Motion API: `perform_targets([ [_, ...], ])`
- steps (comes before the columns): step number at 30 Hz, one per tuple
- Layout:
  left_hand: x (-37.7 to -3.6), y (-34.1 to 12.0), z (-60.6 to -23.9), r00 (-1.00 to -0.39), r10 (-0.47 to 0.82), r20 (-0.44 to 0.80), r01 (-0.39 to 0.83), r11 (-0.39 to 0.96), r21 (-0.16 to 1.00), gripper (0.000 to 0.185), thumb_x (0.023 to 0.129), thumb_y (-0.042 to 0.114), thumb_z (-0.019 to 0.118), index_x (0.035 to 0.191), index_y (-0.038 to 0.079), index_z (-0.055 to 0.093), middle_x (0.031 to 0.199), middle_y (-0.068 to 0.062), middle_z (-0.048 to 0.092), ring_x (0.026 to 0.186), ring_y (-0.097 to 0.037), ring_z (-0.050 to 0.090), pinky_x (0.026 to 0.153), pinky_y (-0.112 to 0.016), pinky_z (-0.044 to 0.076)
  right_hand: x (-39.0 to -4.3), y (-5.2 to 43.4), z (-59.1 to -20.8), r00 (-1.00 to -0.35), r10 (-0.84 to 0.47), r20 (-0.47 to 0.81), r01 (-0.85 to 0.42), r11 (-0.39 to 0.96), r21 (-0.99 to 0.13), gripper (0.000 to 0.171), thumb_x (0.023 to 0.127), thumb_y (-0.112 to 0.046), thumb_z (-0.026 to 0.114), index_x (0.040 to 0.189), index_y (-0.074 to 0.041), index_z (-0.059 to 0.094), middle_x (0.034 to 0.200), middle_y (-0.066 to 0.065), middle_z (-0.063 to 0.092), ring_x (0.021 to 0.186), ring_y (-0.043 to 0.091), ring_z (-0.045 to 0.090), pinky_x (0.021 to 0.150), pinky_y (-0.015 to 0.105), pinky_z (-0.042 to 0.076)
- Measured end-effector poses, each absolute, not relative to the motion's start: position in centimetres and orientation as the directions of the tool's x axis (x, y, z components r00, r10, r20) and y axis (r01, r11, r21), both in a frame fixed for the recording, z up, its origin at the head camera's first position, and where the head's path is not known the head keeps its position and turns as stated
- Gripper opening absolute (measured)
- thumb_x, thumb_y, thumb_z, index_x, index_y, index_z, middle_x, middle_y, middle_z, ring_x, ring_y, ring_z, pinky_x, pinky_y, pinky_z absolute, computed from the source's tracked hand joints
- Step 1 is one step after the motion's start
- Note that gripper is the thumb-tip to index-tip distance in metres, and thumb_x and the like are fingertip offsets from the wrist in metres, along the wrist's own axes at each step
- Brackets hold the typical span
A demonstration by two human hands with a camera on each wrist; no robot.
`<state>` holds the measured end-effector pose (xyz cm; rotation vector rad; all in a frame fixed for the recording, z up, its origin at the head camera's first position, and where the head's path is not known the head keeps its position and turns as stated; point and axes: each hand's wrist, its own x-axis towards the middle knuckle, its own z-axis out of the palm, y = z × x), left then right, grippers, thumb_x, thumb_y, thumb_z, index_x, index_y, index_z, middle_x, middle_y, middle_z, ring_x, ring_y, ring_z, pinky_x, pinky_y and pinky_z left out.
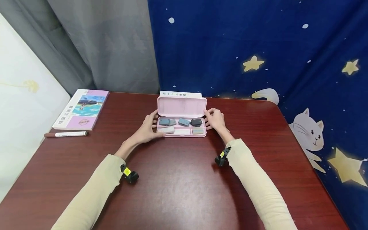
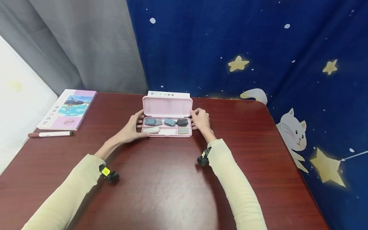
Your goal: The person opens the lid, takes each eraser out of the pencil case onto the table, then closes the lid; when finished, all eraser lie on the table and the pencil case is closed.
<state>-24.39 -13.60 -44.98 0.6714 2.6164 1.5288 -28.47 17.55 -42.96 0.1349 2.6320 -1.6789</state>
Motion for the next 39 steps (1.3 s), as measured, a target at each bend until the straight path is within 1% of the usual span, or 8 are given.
perform_targets([
  [5,-23.8,-13.3,-44.9,-0.899,0.393,0.193,0.373,0.457,0.807,0.114,0.07,0.007,0.086,0.153,0.0,0.009,0.137,-0.026,0.03,0.121,-0.038,0.036,0.1,-0.045,0.042,-28.4,17.7,-43.0,-0.994,0.06,-0.09,0.107,0.418,-0.902,0.032,0.098,-0.026,0.056,0.105,0.005,0.061,0.079,0.022,0.068,0.052,0.02,0.065,0.049,0.037,0.056],
  [12,-23.8,-13.4,-44.8,-0.897,0.402,0.186,0.376,0.472,0.797,0.111,0.072,0.003,0.084,0.152,-0.004,0.008,0.136,-0.025,0.032,0.12,-0.037,0.038,0.1,-0.046,0.042,-27.8,18.0,-43.1,-0.998,-0.021,-0.057,0.044,0.405,-0.913,0.023,0.099,-0.012,0.052,0.117,0.003,0.053,0.086,0.024,0.066,0.06,0.021,0.067,0.053,0.037,0.057],
  [18,-24.0,-13.6,-44.9,-0.902,0.399,0.162,0.358,0.488,0.796,0.114,0.071,0.005,0.085,0.154,0.0,0.007,0.135,-0.024,0.032,0.114,-0.036,0.04,0.098,-0.044,0.043,-26.3,18.7,-43.1,-0.991,-0.129,-0.026,-0.03,0.415,-0.91,0.04,0.095,-0.001,0.054,0.134,0.002,0.043,0.1,0.027,0.063,0.078,0.033,0.068,0.059,0.038,0.058],
  [22,-24.1,-13.6,-44.9,-0.904,0.397,0.156,0.354,0.494,0.795,0.116,0.071,0.006,0.086,0.154,0.002,0.006,0.134,-0.023,0.033,0.112,-0.034,0.04,0.098,-0.043,0.043,-25.4,19.0,-43.1,-0.983,-0.186,0.002,-0.086,0.447,-0.89,0.05,0.092,0.003,0.057,0.14,0.001,0.041,0.106,0.025,0.062,0.086,0.035,0.067,0.064,0.035,0.058],
  [26,-24.0,-13.5,-44.7,-0.904,0.399,0.153,0.352,0.491,0.797,0.116,0.071,0.007,0.086,0.154,0.003,0.006,0.134,-0.024,0.033,0.113,-0.036,0.039,0.099,-0.044,0.043,-24.7,19.2,-43.1,-0.966,-0.254,0.048,-0.18,0.528,-0.83,0.057,0.089,0.001,0.063,0.142,0.001,0.041,0.112,0.024,0.061,0.094,0.034,0.065,0.077,0.039,0.057],
  [30,-23.9,-13.5,-44.6,-0.902,0.408,0.138,0.347,0.498,0.794,0.116,0.072,0.008,0.085,0.154,0.003,0.004,0.135,-0.024,0.031,0.115,-0.038,0.037,0.099,-0.046,0.042,-24.2,19.1,-43.2,-0.94,-0.33,0.085,-0.272,0.575,-0.772,0.067,0.085,0.001,0.067,0.144,0.006,0.035,0.12,0.026,0.054,0.101,0.036,0.062,0.087,0.043,0.052],
  [34,-24.1,-13.5,-44.5,-0.903,0.41,0.131,0.347,0.513,0.785,0.116,0.073,0.011,0.085,0.154,0.003,0.002,0.135,-0.024,0.031,0.117,-0.037,0.035,0.099,-0.046,0.04,-23.8,19.1,-43.2,-0.93,-0.36,0.075,-0.281,0.567,-0.774,0.075,0.083,0.002,0.07,0.145,0.011,0.029,0.124,0.028,0.048,0.105,0.038,0.059,0.088,0.043,0.052],
  [39,-24.3,-13.3,-44.5,-0.91,0.397,0.123,0.336,0.528,0.78,0.116,0.074,0.013,0.085,0.154,0.003,0.002,0.136,-0.024,0.03,0.121,-0.038,0.032,0.1,-0.046,0.038,-23.9,19.2,-43.4,-0.932,-0.357,0.061,-0.269,0.569,-0.777,0.078,0.083,0.002,0.072,0.146,0.011,0.027,0.124,0.028,0.047,0.107,0.037,0.058,0.089,0.043,0.051],
])
